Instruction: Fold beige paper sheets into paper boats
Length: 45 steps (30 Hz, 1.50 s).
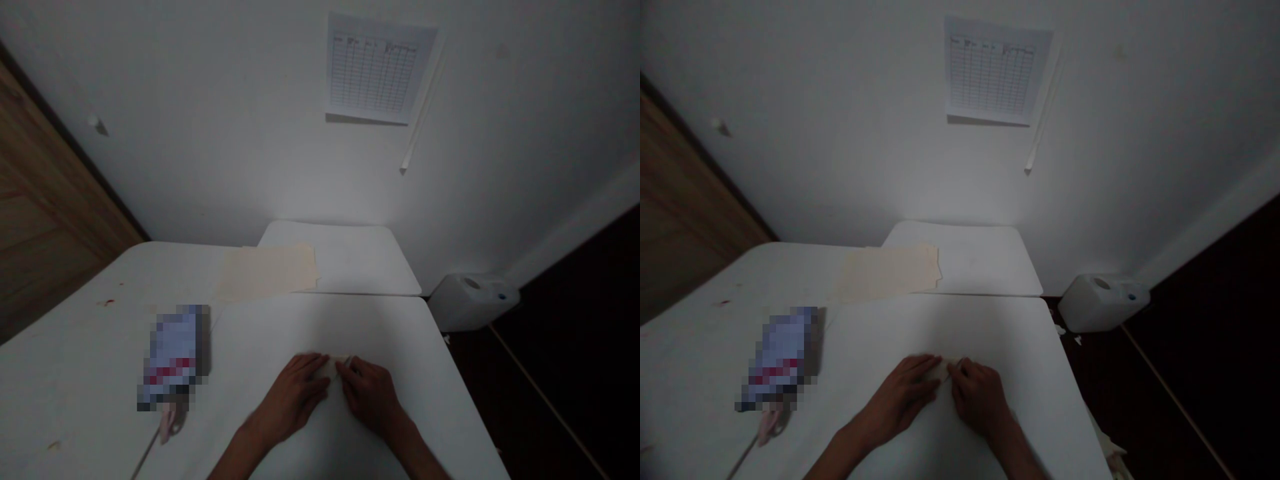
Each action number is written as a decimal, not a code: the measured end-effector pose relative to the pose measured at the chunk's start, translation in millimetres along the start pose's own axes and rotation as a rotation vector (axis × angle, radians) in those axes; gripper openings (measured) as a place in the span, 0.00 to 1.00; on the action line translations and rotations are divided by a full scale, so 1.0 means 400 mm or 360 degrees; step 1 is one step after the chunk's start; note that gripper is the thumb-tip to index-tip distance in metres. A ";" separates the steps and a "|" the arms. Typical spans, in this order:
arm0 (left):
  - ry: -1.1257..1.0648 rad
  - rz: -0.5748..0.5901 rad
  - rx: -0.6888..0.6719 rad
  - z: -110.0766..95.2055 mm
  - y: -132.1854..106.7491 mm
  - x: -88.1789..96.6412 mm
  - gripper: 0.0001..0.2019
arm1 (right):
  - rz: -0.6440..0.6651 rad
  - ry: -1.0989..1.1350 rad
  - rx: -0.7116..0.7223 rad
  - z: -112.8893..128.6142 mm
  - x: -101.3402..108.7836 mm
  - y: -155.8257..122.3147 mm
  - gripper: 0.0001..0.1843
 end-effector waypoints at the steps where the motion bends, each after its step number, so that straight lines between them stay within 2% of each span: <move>1: -0.0005 -0.0002 0.0001 -0.001 0.002 0.002 0.11 | 0.0023 -0.0011 -0.0022 0.001 0.001 0.002 0.20; 10: -0.0059 -0.0046 0.0001 0.000 0.005 0.003 0.12 | 0.0083 -0.0077 -0.0182 0.013 0.003 0.013 0.22; 19: -0.0056 0.0006 0.0021 -0.004 0.006 0.004 0.12 | 0.0162 -0.0117 -0.0144 0.021 -0.006 0.016 0.25; 25: -0.0067 -0.0032 0.0001 -0.001 0.002 -0.002 0.13 | 0.0070 -0.0155 -0.0269 0.020 -0.005 0.010 0.24; 32: -0.0087 -0.0064 0.0022 -0.003 0.005 0.003 0.12 | -0.0078 -0.0200 -0.0375 -0.032 0.008 0.001 0.16; 40: -0.0080 -0.0056 0.0050 0.004 0.000 -0.007 0.11 | -0.0116 -0.0176 -0.0351 -0.057 0.013 -0.003 0.16; 45: -0.0083 -0.0062 0.0021 0.004 -0.002 -0.005 0.11 | -0.0090 -0.0091 -0.0171 -0.030 0.006 0.005 0.16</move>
Point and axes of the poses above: each hand's wrist, its own y-axis towards the middle knuckle, its own x-axis out of the back of the hand, z = x × y, the point moved 3 cm from there along y, towards the middle knuckle, and after that the axes turned 6 degrees about -z, right-handed, at the moved point
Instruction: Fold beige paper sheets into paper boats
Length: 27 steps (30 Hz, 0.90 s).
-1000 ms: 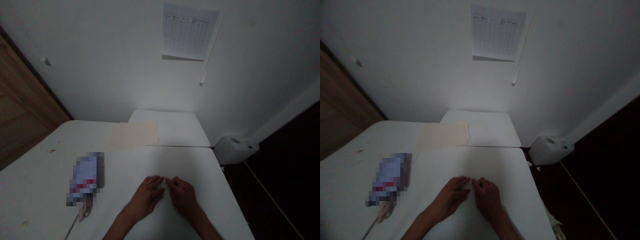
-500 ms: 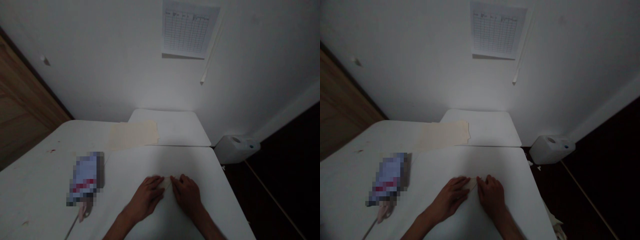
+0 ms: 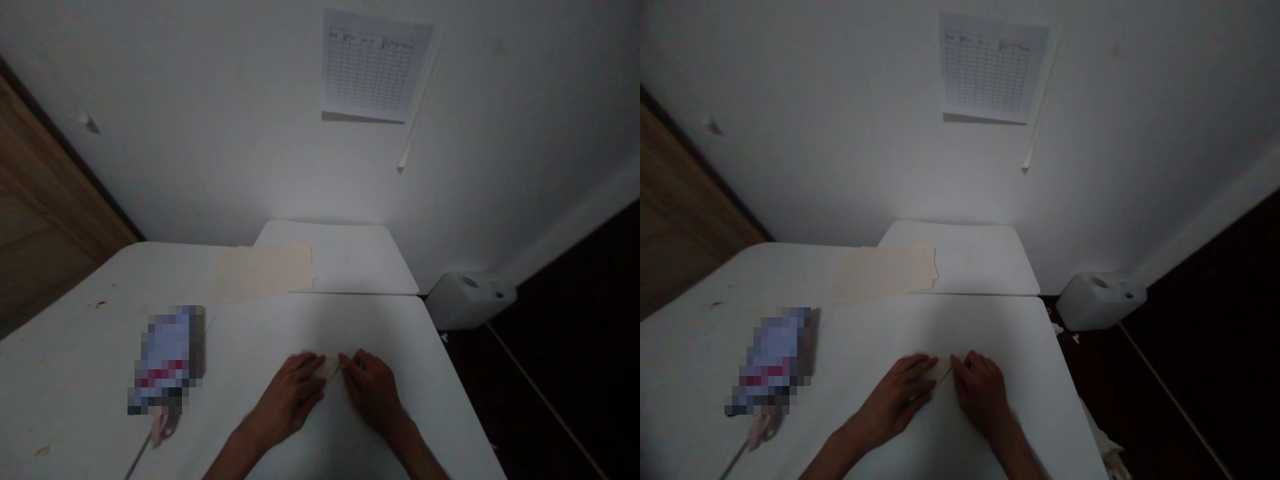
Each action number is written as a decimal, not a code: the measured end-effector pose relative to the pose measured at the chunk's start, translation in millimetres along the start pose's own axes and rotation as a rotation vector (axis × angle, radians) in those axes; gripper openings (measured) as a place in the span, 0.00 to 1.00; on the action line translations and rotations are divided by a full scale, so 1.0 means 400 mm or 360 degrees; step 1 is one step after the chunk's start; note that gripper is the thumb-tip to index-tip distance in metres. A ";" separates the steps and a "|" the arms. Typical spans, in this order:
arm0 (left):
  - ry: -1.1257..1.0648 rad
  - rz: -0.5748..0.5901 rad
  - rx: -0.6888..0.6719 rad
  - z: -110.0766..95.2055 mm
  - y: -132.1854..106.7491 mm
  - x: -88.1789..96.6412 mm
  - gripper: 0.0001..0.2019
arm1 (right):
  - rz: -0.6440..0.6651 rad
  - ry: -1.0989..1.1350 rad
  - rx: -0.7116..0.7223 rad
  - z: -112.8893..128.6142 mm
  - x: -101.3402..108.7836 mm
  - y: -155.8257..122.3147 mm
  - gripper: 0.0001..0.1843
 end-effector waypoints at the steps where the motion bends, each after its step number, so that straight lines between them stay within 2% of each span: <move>1: 0.0006 -0.0008 -0.0003 -0.001 0.000 0.000 0.12 | 0.0014 0.0020 0.0022 0.008 -0.001 0.003 0.15; 6: 0.0069 0.0014 0.0005 -0.010 0.002 -0.001 0.13 | 0.0062 0.0023 -0.0029 0.034 -0.005 0.017 0.12; 17: 0.0117 0.0053 0.0007 -0.035 0.018 0.015 0.11 | 0.0164 -0.0100 -0.0037 0.051 -0.014 0.021 0.18; 27: 0.0097 -0.0069 0.0015 -0.017 0.001 -0.013 0.09 | 0.0221 -0.0018 -0.0143 0.069 -0.023 0.023 0.24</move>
Point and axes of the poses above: each hand's wrist, its own y-axis towards the middle knuckle, its own x-axis out of the back of the hand, z = x × y, the point moved 3 cm from there along y, towards the middle knuckle, and after that the axes turned 6 degrees about -z, right-handed, at the moved point
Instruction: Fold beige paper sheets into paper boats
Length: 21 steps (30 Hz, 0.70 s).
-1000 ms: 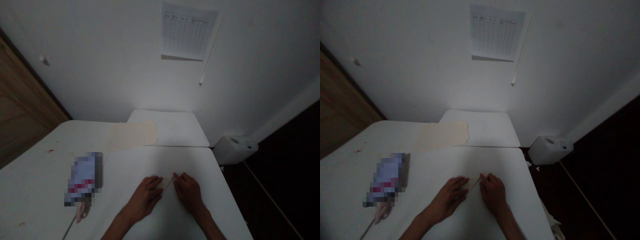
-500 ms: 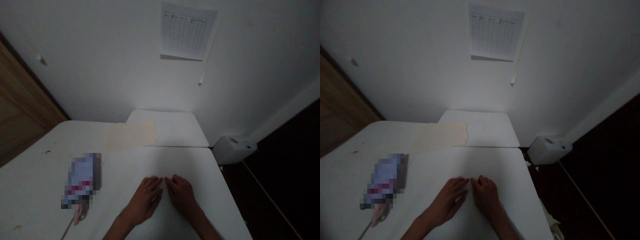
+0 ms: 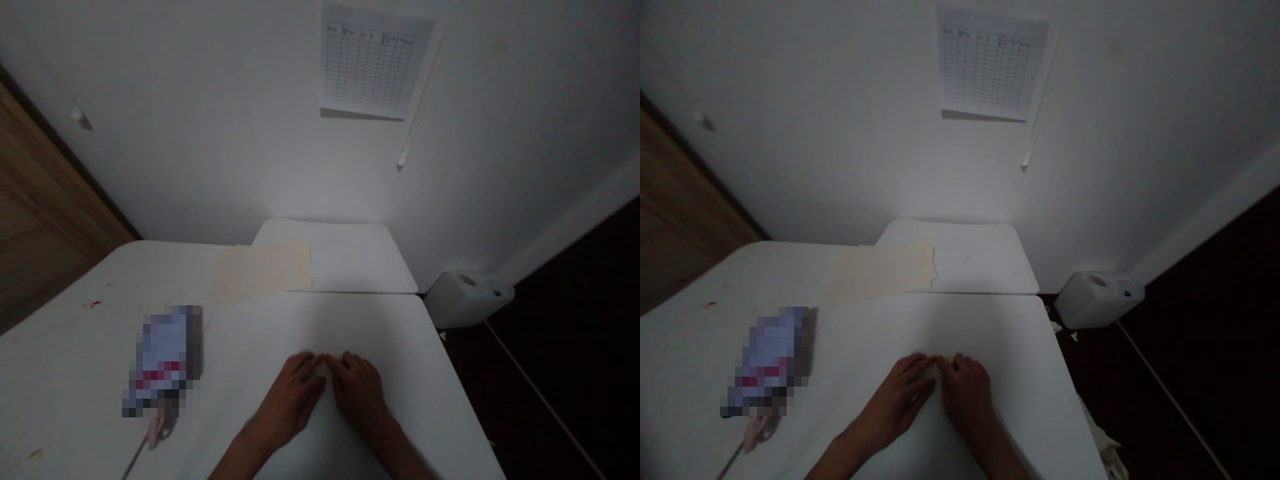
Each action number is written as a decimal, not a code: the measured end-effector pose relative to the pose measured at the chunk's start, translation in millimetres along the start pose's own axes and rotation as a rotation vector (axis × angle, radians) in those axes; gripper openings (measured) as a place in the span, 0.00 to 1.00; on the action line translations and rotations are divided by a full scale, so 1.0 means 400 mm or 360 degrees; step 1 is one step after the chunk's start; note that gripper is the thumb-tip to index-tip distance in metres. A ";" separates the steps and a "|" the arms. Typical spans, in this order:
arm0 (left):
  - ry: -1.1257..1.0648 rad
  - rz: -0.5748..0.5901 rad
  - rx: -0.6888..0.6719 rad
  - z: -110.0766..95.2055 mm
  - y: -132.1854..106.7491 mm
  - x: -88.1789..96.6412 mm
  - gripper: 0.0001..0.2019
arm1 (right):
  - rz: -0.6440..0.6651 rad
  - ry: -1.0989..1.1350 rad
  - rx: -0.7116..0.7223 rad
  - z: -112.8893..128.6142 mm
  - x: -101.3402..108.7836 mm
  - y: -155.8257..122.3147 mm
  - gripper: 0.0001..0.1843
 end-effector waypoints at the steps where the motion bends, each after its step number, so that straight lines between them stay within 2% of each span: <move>1: 0.0006 -0.0002 0.0004 0.002 -0.003 -0.003 0.10 | 0.0000 -0.0008 -0.0021 0.002 0.001 0.000 0.23; 7: 0.0059 0.0014 0.0050 0.005 -0.008 -0.012 0.10 | -0.0016 -0.0041 -0.0103 -0.001 0.010 -0.010 0.20; 11: 0.0067 0.0033 0.0073 0.005 -0.009 -0.014 0.10 | -0.0083 -0.0053 -0.0136 -0.028 0.019 -0.016 0.15; 16: 0.0062 0.0027 0.0091 0.008 -0.012 -0.016 0.10 | -0.0147 -0.0100 -0.0147 -0.069 0.026 -0.024 0.14; 21: 0.0056 0.0015 0.0069 0.009 -0.012 -0.010 0.11 | -0.0216 -0.0107 -0.0130 -0.073 0.031 -0.016 0.12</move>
Point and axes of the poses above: each hand's wrist, its own y-axis towards the middle knuckle, its own x-axis out of the back of the hand, z = x × y, the point moved 3 cm from there along y, towards the middle knuckle, and after that the axes turned 6 degrees about -z, right-handed, at the moved point
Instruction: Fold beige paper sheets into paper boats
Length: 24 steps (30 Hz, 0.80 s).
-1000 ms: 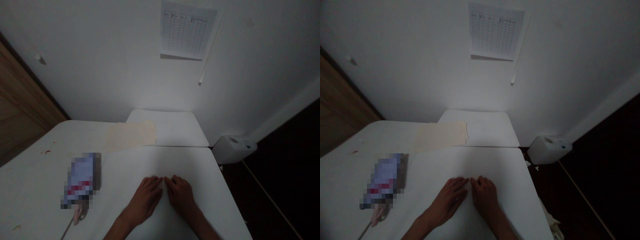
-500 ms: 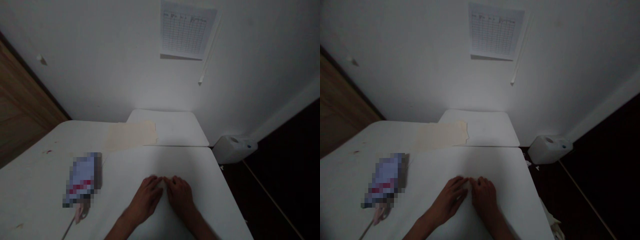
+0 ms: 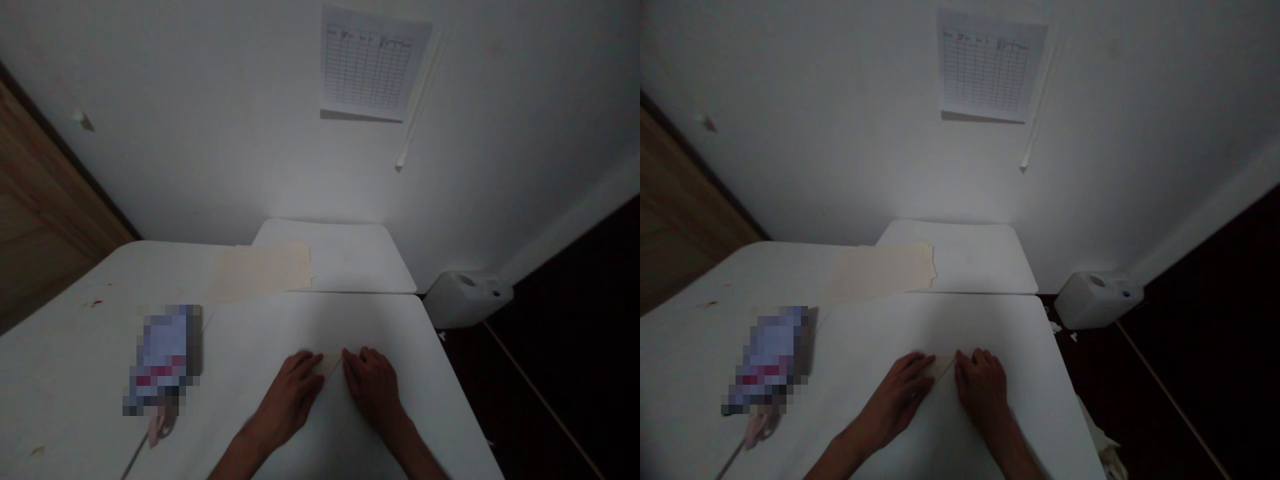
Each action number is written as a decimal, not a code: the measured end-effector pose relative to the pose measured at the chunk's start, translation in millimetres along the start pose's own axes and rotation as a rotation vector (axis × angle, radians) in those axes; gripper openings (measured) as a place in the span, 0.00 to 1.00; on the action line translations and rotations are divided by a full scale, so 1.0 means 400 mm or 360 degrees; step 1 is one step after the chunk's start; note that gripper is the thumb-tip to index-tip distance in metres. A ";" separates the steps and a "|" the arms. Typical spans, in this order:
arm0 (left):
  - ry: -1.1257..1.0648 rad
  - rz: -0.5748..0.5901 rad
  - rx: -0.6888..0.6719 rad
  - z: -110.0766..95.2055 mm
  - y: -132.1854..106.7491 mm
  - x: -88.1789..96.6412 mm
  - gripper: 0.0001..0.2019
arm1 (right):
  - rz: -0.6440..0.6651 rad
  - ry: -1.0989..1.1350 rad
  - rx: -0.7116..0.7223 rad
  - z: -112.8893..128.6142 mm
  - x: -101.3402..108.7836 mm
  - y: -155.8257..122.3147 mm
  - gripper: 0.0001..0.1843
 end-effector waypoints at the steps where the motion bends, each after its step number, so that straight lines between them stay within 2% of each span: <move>1: 0.0007 0.0004 0.0000 0.001 -0.001 0.000 0.11 | -0.0019 0.0000 -0.0002 0.005 0.001 0.006 0.10; 6: 0.0050 -0.0037 -0.0011 0.004 -0.008 -0.005 0.11 | -0.0099 0.0071 0.0051 0.037 -0.007 0.043 0.09; 10: 0.0081 -0.0069 -0.0036 0.004 -0.006 -0.006 0.11 | -0.0027 0.0275 0.0222 0.056 -0.031 0.049 0.07; 13: 0.0113 -0.0053 -0.0039 0.001 -0.001 -0.003 0.11 | 0.0009 0.0330 0.0256 0.058 -0.039 0.046 0.08; 21: 0.0244 -0.0029 0.0078 -0.013 0.002 -0.001 0.17 | 0.0096 0.0317 0.0237 0.068 -0.012 0.046 0.07; 24: 0.0288 -0.0067 0.0137 -0.012 -0.004 -0.004 0.17 | 0.0114 0.0311 0.0232 0.070 -0.010 0.046 0.07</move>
Point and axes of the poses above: each hand's wrist, its own y-axis towards the middle knuckle, its own x-axis out of the back of the hand, z = x × y, the point moved 3 cm from there along y, towards the middle knuckle, and after that the axes turned 6 degrees about -z, right-handed, at the moved point
